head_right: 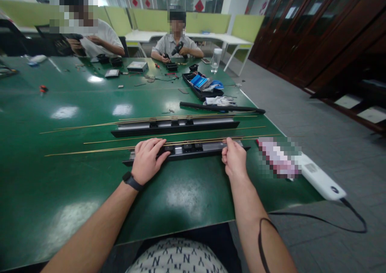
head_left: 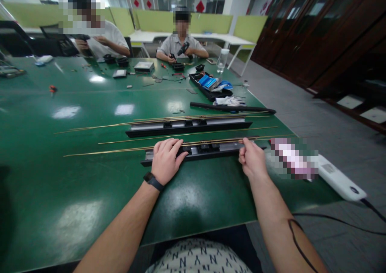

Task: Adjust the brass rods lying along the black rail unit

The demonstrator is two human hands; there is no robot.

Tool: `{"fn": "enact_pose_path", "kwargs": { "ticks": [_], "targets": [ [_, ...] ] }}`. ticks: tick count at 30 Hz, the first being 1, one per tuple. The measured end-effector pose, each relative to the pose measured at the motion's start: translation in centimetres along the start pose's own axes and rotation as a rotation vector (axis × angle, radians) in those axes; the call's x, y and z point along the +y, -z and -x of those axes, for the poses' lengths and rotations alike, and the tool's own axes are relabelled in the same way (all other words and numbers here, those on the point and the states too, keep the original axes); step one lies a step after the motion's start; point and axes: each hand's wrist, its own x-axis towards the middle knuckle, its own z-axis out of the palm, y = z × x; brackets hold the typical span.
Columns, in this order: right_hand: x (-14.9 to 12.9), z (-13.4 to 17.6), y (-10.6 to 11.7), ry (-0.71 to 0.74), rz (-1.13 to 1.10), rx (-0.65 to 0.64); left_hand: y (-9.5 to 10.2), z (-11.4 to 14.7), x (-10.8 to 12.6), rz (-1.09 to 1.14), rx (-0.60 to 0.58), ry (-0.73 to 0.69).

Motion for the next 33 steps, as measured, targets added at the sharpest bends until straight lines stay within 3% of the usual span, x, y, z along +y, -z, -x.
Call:
{"fn": "enact_pose_path", "kwargs": {
  "ticks": [33],
  "targets": [
    [0.21, -0.13, 0.02, 0.013, -0.003, -0.001, 0.03, 0.00, 0.04, 0.008, 0.008, -0.003]
  ]
}}
